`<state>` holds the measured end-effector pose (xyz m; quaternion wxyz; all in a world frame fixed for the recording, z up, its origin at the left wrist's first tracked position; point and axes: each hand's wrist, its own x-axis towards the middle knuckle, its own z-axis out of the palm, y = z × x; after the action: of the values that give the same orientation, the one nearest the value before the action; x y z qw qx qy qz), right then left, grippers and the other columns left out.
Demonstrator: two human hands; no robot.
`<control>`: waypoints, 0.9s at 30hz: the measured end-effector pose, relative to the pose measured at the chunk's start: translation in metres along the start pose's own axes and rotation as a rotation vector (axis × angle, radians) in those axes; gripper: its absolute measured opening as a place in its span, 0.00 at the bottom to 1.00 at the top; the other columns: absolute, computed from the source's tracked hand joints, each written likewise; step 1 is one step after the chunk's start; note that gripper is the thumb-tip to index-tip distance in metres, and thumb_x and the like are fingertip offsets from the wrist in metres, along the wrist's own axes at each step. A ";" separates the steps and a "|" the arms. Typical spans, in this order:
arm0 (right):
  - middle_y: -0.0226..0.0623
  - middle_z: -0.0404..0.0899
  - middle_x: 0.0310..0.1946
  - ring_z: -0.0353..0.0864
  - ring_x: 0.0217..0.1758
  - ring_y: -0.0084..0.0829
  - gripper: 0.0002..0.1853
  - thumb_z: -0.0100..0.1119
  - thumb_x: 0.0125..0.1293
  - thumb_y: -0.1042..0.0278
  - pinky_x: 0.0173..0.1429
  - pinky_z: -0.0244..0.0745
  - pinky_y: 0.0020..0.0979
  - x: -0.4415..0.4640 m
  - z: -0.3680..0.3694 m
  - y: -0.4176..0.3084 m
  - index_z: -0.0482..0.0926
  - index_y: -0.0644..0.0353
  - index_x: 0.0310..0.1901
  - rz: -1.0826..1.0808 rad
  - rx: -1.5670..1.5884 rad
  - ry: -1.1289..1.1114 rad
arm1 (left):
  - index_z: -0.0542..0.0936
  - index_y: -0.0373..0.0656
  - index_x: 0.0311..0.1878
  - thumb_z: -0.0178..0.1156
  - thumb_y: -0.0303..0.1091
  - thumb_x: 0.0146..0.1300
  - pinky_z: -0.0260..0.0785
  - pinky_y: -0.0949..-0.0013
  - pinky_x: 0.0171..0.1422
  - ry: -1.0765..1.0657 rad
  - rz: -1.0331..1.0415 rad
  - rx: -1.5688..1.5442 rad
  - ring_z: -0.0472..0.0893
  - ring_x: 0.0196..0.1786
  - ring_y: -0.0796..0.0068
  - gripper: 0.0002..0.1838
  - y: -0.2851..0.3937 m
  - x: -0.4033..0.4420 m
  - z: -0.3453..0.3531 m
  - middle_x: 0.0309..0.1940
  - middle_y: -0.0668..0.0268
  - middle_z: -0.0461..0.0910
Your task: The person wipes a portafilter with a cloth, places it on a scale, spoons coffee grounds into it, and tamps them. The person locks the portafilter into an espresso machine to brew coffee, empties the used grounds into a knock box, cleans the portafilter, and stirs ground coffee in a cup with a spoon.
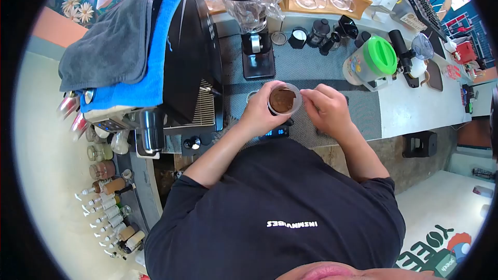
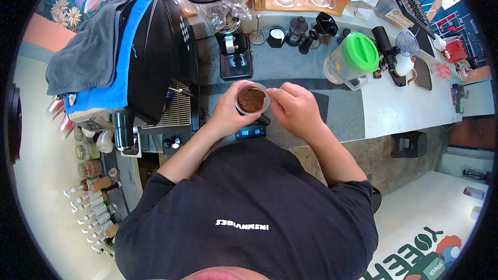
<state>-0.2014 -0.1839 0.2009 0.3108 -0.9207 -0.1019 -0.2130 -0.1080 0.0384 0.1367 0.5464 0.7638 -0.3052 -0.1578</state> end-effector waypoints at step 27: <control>0.44 0.89 0.40 0.90 0.40 0.43 0.07 0.66 0.80 0.74 0.46 0.83 0.37 0.003 0.039 -0.054 0.90 0.66 0.52 0.213 0.417 -0.192 | 0.70 0.45 0.82 0.92 0.38 0.51 0.74 0.57 0.82 0.075 -0.035 -0.171 0.82 0.75 0.63 0.56 -0.001 -0.069 -0.033 0.71 0.58 0.80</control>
<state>-0.2030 -0.1179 0.2033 0.5034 -0.8583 -0.0750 -0.0650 -0.1412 0.1066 0.1406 0.6177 0.7251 -0.2564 -0.1641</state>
